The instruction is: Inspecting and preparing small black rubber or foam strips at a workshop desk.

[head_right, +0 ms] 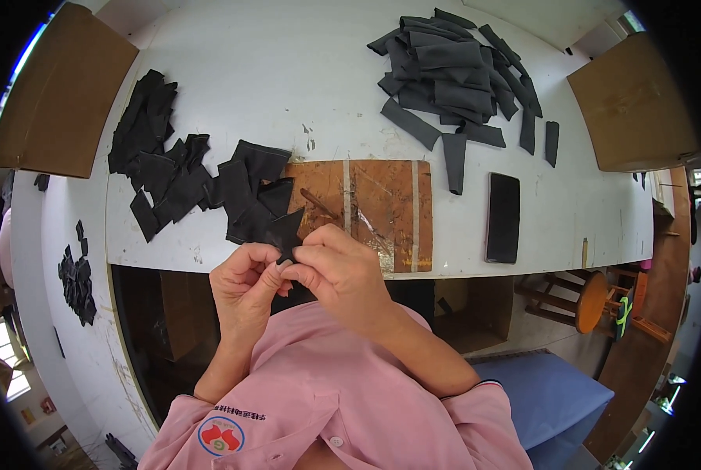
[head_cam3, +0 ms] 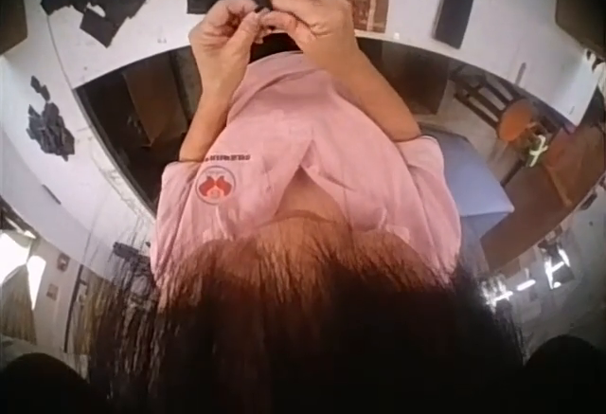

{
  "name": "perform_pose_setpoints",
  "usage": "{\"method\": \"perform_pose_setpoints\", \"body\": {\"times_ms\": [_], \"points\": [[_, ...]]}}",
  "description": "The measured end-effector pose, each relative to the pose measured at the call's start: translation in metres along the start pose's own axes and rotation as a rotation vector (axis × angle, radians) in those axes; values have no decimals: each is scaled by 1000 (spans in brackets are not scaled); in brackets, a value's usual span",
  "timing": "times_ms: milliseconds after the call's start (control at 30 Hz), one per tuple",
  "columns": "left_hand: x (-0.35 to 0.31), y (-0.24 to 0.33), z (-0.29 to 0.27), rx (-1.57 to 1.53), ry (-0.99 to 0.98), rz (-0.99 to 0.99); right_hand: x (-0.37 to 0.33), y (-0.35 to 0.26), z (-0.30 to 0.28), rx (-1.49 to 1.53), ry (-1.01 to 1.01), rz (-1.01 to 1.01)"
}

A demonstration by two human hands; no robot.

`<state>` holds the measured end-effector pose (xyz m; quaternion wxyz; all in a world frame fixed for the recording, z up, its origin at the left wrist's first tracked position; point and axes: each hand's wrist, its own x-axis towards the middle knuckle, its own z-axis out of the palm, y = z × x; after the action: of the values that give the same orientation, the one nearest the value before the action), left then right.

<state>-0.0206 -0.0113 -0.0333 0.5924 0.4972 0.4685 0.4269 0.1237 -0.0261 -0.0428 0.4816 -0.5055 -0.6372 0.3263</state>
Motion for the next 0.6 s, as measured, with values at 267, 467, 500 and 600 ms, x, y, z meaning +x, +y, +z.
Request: {"method": "perform_pose_setpoints", "body": {"times_ms": [267,467,500,600], "points": [[7,-3,2,236,152,82,5,-10,8,-29,174,55],[8,3,-9,-88,-6,-207,5,-3,4,-14,41,-18],[7,2,-6,-34,26,-134,6,-3,5,-43,31,-37],[5,-8,2,140,129,39,9,0,10,-178,72,-139]]}}
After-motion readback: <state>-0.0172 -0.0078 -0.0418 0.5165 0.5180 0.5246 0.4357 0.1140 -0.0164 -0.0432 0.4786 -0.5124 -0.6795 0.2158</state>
